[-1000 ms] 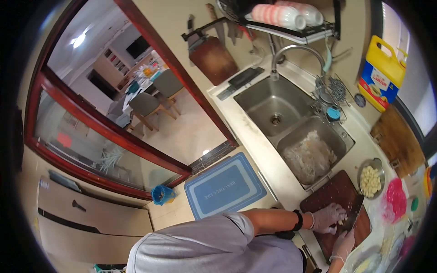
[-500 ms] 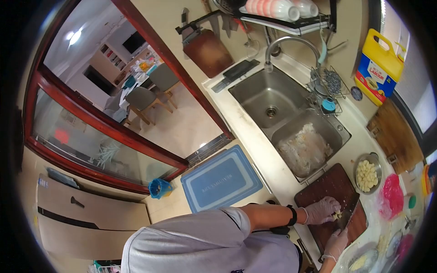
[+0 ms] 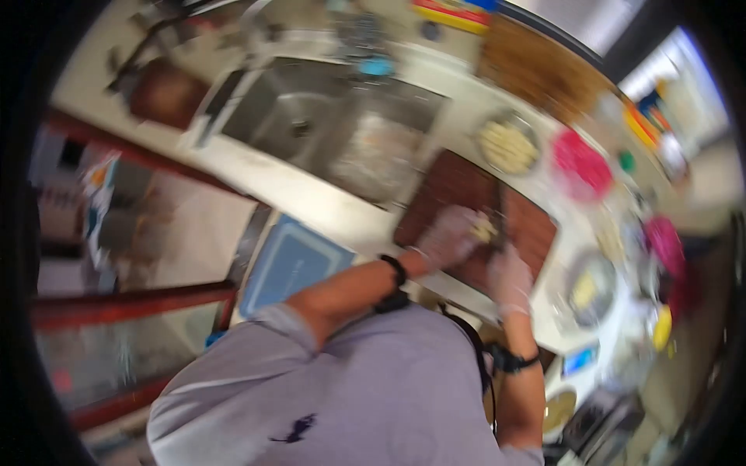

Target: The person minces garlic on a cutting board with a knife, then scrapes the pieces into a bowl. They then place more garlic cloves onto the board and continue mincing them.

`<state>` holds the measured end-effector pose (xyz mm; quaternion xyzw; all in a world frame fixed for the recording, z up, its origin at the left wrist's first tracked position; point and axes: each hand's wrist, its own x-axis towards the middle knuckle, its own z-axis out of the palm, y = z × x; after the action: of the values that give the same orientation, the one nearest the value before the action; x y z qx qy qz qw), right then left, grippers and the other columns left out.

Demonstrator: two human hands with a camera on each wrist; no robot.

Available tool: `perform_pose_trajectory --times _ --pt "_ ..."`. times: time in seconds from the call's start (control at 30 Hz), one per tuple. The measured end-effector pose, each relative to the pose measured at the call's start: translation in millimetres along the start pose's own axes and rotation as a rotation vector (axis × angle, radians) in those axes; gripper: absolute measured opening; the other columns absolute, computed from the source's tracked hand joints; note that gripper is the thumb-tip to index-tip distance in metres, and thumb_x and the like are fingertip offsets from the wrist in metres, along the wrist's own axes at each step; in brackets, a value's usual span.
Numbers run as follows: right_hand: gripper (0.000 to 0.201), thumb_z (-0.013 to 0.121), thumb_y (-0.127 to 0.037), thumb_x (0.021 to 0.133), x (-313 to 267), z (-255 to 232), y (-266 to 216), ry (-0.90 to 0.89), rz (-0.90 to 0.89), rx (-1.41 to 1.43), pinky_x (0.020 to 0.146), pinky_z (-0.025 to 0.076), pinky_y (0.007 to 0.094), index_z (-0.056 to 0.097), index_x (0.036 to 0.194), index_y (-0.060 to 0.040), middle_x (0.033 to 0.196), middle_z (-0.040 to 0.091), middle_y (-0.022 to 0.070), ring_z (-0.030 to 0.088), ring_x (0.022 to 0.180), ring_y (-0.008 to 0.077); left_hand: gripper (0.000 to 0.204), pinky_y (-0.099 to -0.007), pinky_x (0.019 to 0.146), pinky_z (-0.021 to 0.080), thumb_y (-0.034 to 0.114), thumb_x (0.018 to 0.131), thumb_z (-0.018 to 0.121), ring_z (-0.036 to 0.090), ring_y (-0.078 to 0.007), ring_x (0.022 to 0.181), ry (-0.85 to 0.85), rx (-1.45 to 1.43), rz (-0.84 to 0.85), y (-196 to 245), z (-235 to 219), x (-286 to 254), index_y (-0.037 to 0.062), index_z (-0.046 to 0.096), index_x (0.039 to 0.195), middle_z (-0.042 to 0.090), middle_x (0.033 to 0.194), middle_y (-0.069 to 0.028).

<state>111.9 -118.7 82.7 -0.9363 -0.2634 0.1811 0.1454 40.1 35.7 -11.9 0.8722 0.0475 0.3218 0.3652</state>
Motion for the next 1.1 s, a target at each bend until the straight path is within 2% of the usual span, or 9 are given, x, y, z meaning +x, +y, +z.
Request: perform_pose_trajectory --times 0.03,0.07,0.13,0.23,0.33,0.53,0.77,0.93,1.1 --pt "0.031 0.047 -0.025 0.097 -1.3 -0.3 -3.3 -0.038 0.031 -0.043 0.083 0.050 0.0595 0.060 0.114 -0.0028 0.095 0.068 0.0308 0.065 0.092 0.0508 0.032 -0.0465 0.090 0.046 0.016 0.078 0.075 0.059 -0.0373 0.100 -0.038 0.008 -0.096 0.1 0.7 -3.0 0.0036 0.061 0.103 0.062 0.104 -0.0167" --pt "0.030 0.046 -0.024 0.098 -4.7 3.3 -5.3 -0.019 -0.010 -0.043 0.080 0.052 0.0588 0.059 0.112 -0.0014 0.090 0.068 0.0321 0.066 0.087 0.0507 0.036 -0.0474 0.093 0.045 0.015 0.078 0.076 0.056 -0.0380 0.103 -0.022 0.027 -0.039 -3.1 0.7 -6.2 0.0044 0.059 0.108 0.060 0.109 -0.0166" --pt "0.028 0.046 -0.023 0.099 -7.9 11.5 -10.3 0.020 -0.033 -0.049 0.077 0.053 0.0579 0.057 0.108 0.0015 0.085 0.067 0.0327 0.067 0.083 0.0500 0.038 -0.0484 0.098 0.041 0.017 0.080 0.076 0.053 -0.0363 0.110 -0.052 0.059 -0.053 -9.4 2.0 -10.3 0.0078 0.056 0.111 0.058 0.115 -0.0138" --pt "0.026 0.048 -0.020 0.099 -6.6 29.1 -9.8 0.024 -0.004 -0.045 0.077 0.053 0.0570 0.054 0.104 0.0044 0.082 0.067 0.0322 0.067 0.082 0.0496 0.037 -0.0484 0.098 0.040 0.018 0.082 0.076 0.053 -0.0355 0.111 -0.096 0.075 -0.044 -4.6 1.2 -5.9 0.0075 0.055 0.111 0.058 0.115 -0.0122" --pt "0.025 0.049 -0.019 0.098 -0.1 18.0 -8.9 0.006 -0.046 -0.068 0.078 0.053 0.0568 0.055 0.104 0.0041 0.084 0.067 0.0324 0.067 0.083 0.0494 0.036 -0.0477 0.097 0.041 0.020 0.083 0.076 0.053 -0.0351 0.110 -0.117 0.103 -0.087 -3.3 1.2 -5.8 0.0068 0.055 0.110 0.058 0.115 -0.0116" --pt "0.025 0.049 -0.020 0.098 -0.6 -8.2 -19.6 0.032 0.019 -0.024 0.078 0.053 0.0563 0.058 0.103 0.0025 0.086 0.067 0.0323 0.066 0.086 0.0495 0.037 -0.0470 0.097 0.041 0.016 0.082 0.075 0.051 -0.0367 0.110 -0.052 0.017 -0.059 -6.2 0.1 -6.0 0.0048 0.053 0.109 0.056 0.114 -0.0146" --pt "0.024 0.049 -0.019 0.098 -4.3 10.3 -25.9 -0.043 0.031 -0.020 0.080 0.052 0.0560 0.055 0.105 0.0035 0.087 0.068 0.0308 0.067 0.085 0.0482 0.035 -0.0479 0.098 0.042 0.014 0.082 0.074 0.051 -0.0377 0.109 -0.075 0.036 -0.106 -3.6 -4.6 -5.0 0.0048 0.053 0.107 0.056 0.115 -0.0153" --pt "0.025 0.049 -0.019 0.098 1.3 20.8 -17.8 -0.017 0.003 -0.025 0.080 0.053 0.0556 0.055 0.105 0.0038 0.086 0.068 0.0297 0.067 0.084 0.0475 0.037 -0.0466 0.098 0.042 0.013 0.081 0.076 0.052 -0.0367 0.113 -0.098 0.039 -0.091 -5.5 -2.1 -5.6 0.0048 0.054 0.109 0.058 0.117 -0.0157" --pt "0.026 0.049 -0.019 0.098 1.0 -5.5 -22.2 0.012 0.018 -0.006 0.080 0.053 0.0552 0.057 0.105 0.0040 0.087 0.068 0.0297 0.067 0.085 0.0476 0.037 -0.0462 0.099 0.042 0.013 0.081 0.076 0.052 -0.0364 0.112 -0.082 0.026 -0.085 -6.3 -2.4 -4.1 0.0048 0.055 0.110 0.058 0.116 -0.0157"
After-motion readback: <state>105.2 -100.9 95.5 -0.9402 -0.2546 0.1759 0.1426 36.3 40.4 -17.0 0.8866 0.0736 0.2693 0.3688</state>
